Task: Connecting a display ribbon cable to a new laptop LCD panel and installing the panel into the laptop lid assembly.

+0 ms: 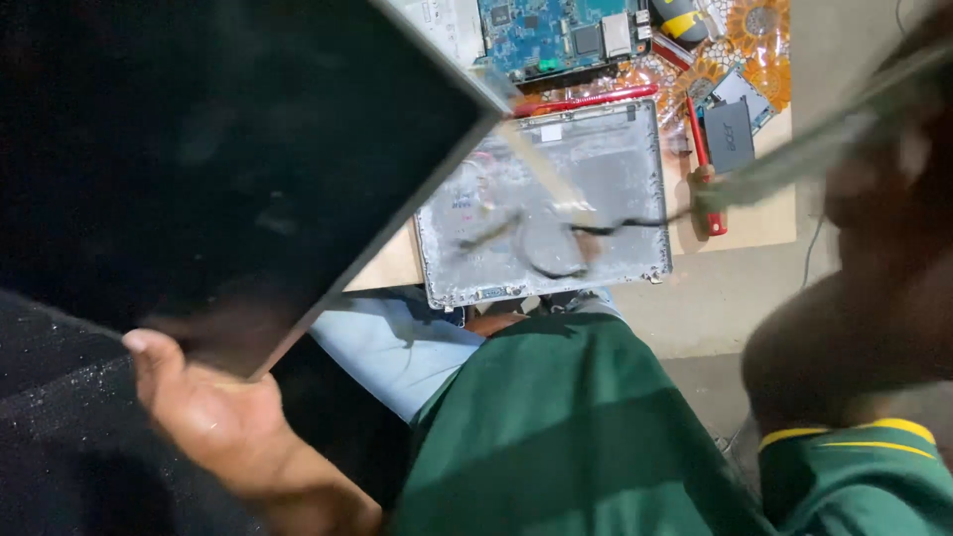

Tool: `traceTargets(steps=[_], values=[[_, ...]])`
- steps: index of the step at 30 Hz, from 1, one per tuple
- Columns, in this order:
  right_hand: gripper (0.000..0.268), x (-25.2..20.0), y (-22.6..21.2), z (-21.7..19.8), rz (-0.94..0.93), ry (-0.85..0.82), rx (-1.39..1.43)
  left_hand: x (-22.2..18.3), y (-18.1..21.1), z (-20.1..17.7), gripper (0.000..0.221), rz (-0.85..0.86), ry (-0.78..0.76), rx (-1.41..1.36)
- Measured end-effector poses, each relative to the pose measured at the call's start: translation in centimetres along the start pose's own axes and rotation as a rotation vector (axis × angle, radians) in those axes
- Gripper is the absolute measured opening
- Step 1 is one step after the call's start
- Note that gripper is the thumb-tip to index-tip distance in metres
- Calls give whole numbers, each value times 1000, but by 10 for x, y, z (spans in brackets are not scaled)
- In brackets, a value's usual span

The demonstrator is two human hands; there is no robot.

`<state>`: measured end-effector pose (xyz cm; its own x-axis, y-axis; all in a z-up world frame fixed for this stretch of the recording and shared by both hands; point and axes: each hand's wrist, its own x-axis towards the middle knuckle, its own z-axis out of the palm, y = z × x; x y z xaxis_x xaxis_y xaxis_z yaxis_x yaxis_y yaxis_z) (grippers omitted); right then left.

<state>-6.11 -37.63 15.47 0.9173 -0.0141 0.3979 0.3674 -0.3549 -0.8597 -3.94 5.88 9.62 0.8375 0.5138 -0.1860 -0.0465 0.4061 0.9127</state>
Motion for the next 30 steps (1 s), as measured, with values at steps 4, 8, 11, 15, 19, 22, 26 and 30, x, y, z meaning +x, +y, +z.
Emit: traceTargets(steps=[4, 8, 11, 15, 19, 22, 26, 30], values=[[33, 13, 0, 70, 42, 63, 225, 8, 5, -25, 28, 61, -56, 76], [48, 10, 19, 117, 248, 316, 723, 12, 6, -31, 23, 38, 15, -13], [39, -17, 49, 134, 389, 364, 783, 15, -1, -34, 16, 26, 31, -17], [42, -61, 75, 136, 594, 484, 706, 8, -9, -14, 18, 44, 90, 58], [40, -96, 97, 124, 698, 510, 636, 8, -22, -2, 12, -5, 42, 34], [32, -114, 113, 107, 727, 486, 525, 6, -34, 6, 8, -37, 20, 16], [25, -132, 139, 90, 886, 435, 198, 15, -72, 6, 21, 3, 267, 178], [23, -125, 131, 71, 1000, 178, -10, 16, -97, 9, 23, -2, 306, 197]])
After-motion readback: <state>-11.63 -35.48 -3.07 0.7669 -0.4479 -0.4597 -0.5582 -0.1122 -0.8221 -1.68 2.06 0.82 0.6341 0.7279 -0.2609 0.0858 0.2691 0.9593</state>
